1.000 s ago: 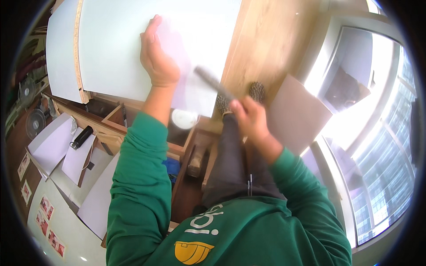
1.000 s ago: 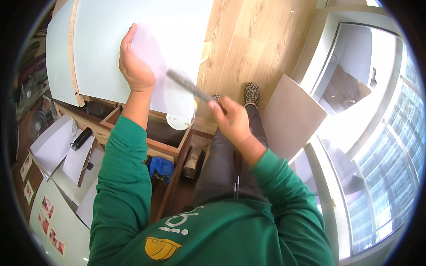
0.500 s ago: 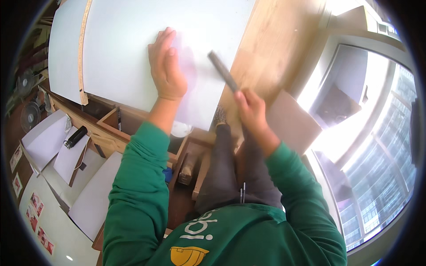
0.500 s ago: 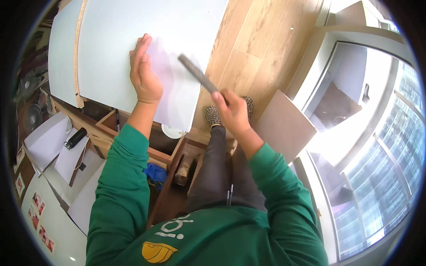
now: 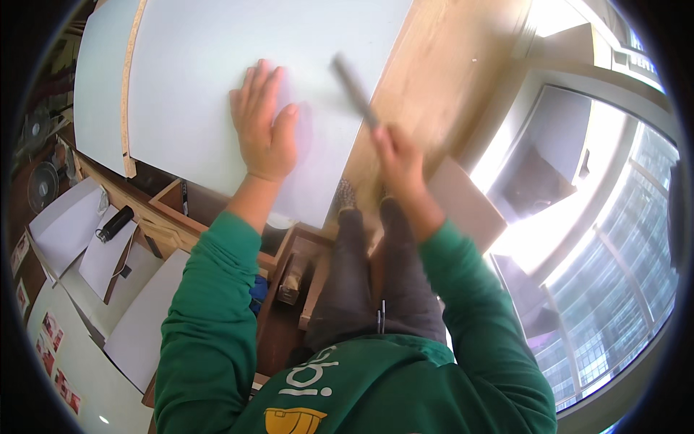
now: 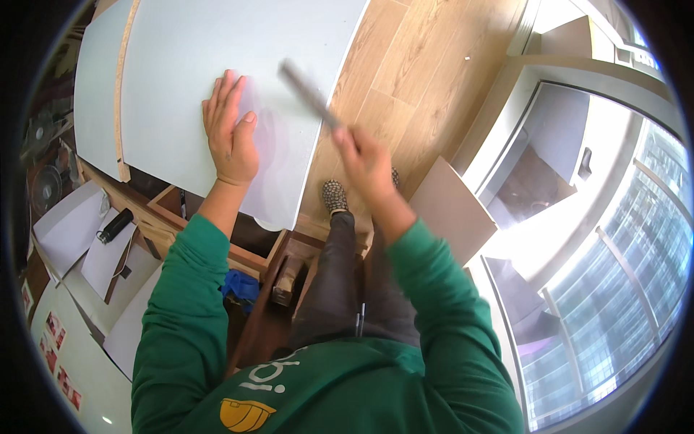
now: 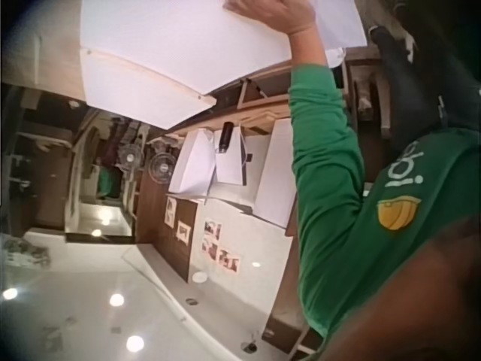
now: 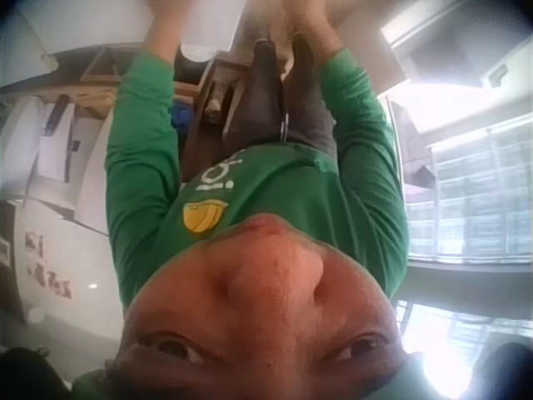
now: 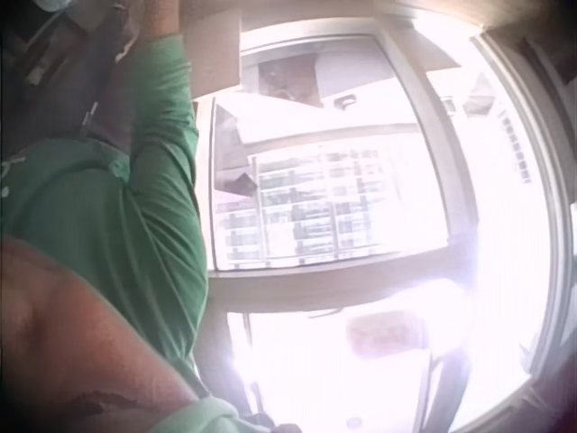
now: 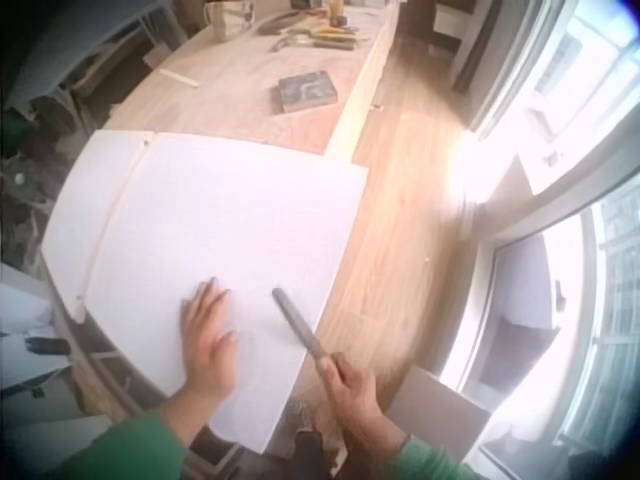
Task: The person uses a file to smooth the edge of a white wooden board, then brushes the board with a yellow brush, and finally uses a sanding block to sand the surface of the board.
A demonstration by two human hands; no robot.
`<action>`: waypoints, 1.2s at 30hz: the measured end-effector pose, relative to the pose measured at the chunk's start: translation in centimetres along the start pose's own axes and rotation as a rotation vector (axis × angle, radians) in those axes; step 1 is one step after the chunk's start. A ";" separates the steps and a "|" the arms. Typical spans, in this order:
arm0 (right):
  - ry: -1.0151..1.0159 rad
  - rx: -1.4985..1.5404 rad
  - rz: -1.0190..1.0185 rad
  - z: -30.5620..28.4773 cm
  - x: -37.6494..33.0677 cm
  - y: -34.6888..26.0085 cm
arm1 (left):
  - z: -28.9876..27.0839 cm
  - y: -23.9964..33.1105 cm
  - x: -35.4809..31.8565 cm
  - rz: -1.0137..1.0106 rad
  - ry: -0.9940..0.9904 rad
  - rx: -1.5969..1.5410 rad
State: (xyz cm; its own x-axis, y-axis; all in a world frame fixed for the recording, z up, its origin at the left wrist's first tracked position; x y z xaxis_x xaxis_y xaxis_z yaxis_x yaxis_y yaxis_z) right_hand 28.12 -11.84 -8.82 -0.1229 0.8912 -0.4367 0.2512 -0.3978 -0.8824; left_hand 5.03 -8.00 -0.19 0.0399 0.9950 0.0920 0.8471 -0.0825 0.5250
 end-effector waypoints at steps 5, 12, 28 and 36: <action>0.082 0.150 -0.095 -3.6 8.5 -4.2 | 0.3 0.1 0.1 -0.038 -0.026 0.014; -0.002 -0.007 -0.028 -1.5 2.2 -0.3 | 0.0 0.5 0.3 -0.073 -0.049 0.063; 0.096 0.101 -0.086 -6.4 13.1 -3.7 | -0.1 0.8 0.4 -0.077 -0.062 0.093; 0.113 -0.111 -0.115 -9.2 14.1 -6.5 | 0.1 0.7 0.6 -0.074 -0.056 0.110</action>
State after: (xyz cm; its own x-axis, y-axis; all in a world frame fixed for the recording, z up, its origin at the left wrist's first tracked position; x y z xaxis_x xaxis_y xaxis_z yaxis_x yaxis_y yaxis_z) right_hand 33.56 5.28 -7.66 -0.0495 0.9506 -0.3065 0.3465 -0.2715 -0.8979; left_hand 5.69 -7.50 0.09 0.0017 1.0000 0.0072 0.9018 -0.0046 0.4321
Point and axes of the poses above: each hand's wrist, its own x-axis towards the middle knuckle, its own z-axis out of the palm, y = z × x, the point moved 6 cm from there along x, towards the middle knuckle, and after that the axes turned 7 degrees about -y, right-handed, at the moved point
